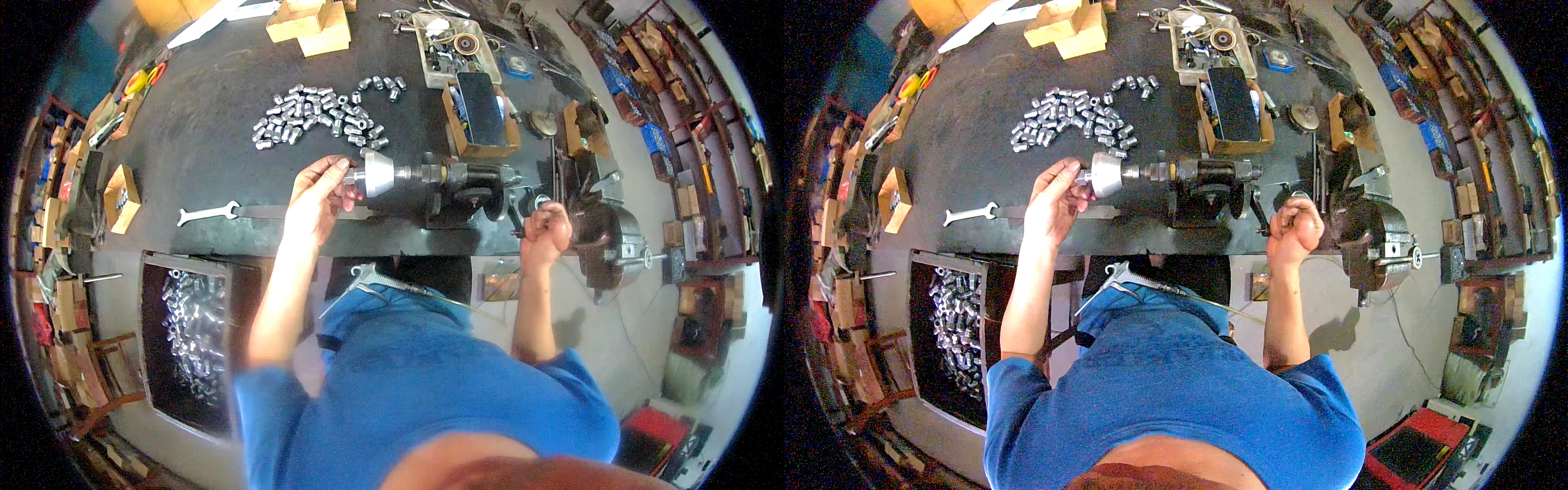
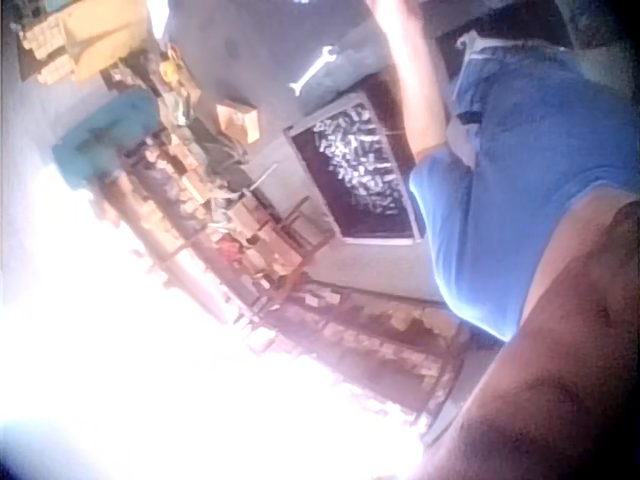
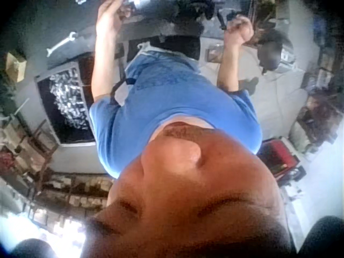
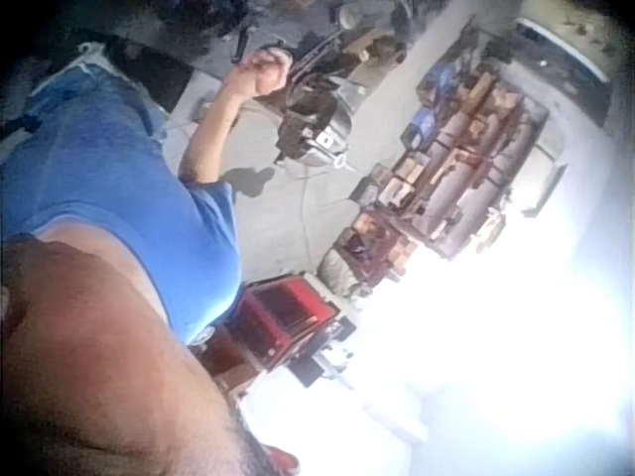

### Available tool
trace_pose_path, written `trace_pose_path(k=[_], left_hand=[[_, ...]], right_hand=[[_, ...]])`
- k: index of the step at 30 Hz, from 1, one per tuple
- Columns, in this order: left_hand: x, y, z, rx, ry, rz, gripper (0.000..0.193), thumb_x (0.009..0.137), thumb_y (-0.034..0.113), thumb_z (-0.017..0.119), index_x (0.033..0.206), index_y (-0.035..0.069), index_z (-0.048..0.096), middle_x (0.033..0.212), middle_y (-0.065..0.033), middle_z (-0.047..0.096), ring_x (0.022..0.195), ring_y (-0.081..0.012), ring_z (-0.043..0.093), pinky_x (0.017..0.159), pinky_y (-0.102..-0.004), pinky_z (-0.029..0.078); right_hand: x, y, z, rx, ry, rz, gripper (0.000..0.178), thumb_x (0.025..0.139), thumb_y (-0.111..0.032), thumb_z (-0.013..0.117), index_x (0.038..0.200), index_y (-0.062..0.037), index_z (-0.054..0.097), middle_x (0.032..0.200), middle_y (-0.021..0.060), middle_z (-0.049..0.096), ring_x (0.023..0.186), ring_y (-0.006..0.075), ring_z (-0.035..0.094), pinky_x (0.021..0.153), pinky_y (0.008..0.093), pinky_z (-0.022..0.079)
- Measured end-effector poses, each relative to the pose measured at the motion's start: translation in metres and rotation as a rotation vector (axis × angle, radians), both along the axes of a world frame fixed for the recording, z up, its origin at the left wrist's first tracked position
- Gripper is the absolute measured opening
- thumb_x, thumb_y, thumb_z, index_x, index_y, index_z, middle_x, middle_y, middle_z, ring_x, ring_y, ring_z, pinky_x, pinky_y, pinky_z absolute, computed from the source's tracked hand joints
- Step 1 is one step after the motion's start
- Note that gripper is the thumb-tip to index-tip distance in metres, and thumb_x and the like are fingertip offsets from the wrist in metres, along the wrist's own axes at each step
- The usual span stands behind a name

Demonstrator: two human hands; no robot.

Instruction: The person repeatedly picks up small cylindrical metal parts from a pile on the workbench, places them into a lathe chuck, and files the edges using a hand file. After filing, the person removes the part and places it into a drawer below the workbench.

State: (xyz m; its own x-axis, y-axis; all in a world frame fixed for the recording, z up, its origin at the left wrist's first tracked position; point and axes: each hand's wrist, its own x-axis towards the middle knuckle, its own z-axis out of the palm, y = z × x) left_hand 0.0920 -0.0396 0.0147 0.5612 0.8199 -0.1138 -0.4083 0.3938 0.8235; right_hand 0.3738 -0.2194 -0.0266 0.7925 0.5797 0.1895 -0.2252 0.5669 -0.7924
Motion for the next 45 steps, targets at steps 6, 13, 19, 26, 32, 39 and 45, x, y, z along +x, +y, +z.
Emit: trace_pose_path(k=[6,13,19,26,32,39,45], left_hand=[[-0.012,-0.005,-0.007,0.016,-0.101,0.019,0.018,0.081,0.016,0.054,0.09,0.001,0.051,0.063,-0.0099,0.056,0.054,-0.019,0.056,0.052,-0.0273,0.046],[-0.04,-0.046,-0.007,0.084,-0.247,0.04,0.029,0.079,0.021,0.056,0.1,0.005,0.043,0.074,-0.0145,0.056,0.062,-0.0213,0.056,0.075,-0.04,0.044],[-0.047,-0.063,0.004,0.082,-0.3,0.018,0.041,0.078,0.019,0.057,0.112,0.004,0.039,0.079,-0.0174,0.056,0.065,-0.0241,0.058,0.081,-0.0445,0.043],[-0.049,-0.067,0.007,0.2,-0.368,0.03,0.037,0.076,0.008,0.057,0.11,-0.001,0.042,0.083,-0.0221,0.057,0.071,-0.0312,0.06,0.08,-0.0477,0.043],[-0.053,-0.076,0.011,0.385,-0.082,0.238,0.039,0.071,0.006,0.064,0.105,0.001,0.047,0.08,-0.0145,0.058,0.066,-0.0225,0.058,0.071,-0.0389,0.047],[-0.047,-0.087,0.023,0.719,0.398,0.525,0.043,0.061,0.004,0.073,0.099,-0.001,0.053,0.082,-0.0105,0.061,0.072,-0.0119,0.058,0.061,-0.0225,0.048],[-0.044,-0.091,0.028,0.822,0.619,0.52,0.04,0.064,-0.001,0.071,0.099,-0.004,0.052,0.076,-0.007,0.061,0.065,-0.0075,0.056,0.058,-0.0174,0.045]], right_hand=[[0.012,0.035,-0.048,-0.147,0.153,-0.069,0.021,0.082,-0.021,0.047,0.078,-0.0012,0.052,0.056,-0.0007,0.04,0.043,0.0065,0.03,0.036,0.0196,0.021],[0.013,0.041,-0.041,-0.329,0.168,-0.148,0.015,0.076,-0.012,0.041,0.079,-0.0035,0.053,0.056,-0.001,0.04,0.043,0.006,0.028,0.036,0.0191,0.022],[0.009,0.04,-0.036,-0.313,0.189,-0.119,0.015,0.079,-0.012,0.039,0.079,-0.0023,0.05,0.054,-0.0002,0.038,0.041,0.0072,0.026,0.036,0.0209,0.02],[0.011,0.039,-0.039,-0.307,0.182,-0.108,0.016,0.079,-0.011,0.039,0.08,0.0007,0.05,0.055,0.001,0.039,0.043,0.0075,0.029,0.037,0.0206,0.021],[0.014,0.04,-0.044,-0.297,0.199,-0.128,0.017,0.08,-0.012,0.04,0.08,0.0016,0.05,0.055,0.0023,0.04,0.044,0.0078,0.03,0.038,0.0204,0.023],[0.011,0.038,-0.043,-0.319,0.178,-0.141,0.018,0.081,-0.012,0.038,0.078,-0.0007,0.052,0.059,0.002,0.041,0.047,0.008,0.03,0.04,0.0203,0.024],[0.007,0.038,-0.037,-0.305,0.178,-0.121,0.017,0.079,-0.01,0.038,0.079,0.0004,0.051,0.059,0.0015,0.04,0.046,0.0082,0.03,0.04,0.0206,0.023]])
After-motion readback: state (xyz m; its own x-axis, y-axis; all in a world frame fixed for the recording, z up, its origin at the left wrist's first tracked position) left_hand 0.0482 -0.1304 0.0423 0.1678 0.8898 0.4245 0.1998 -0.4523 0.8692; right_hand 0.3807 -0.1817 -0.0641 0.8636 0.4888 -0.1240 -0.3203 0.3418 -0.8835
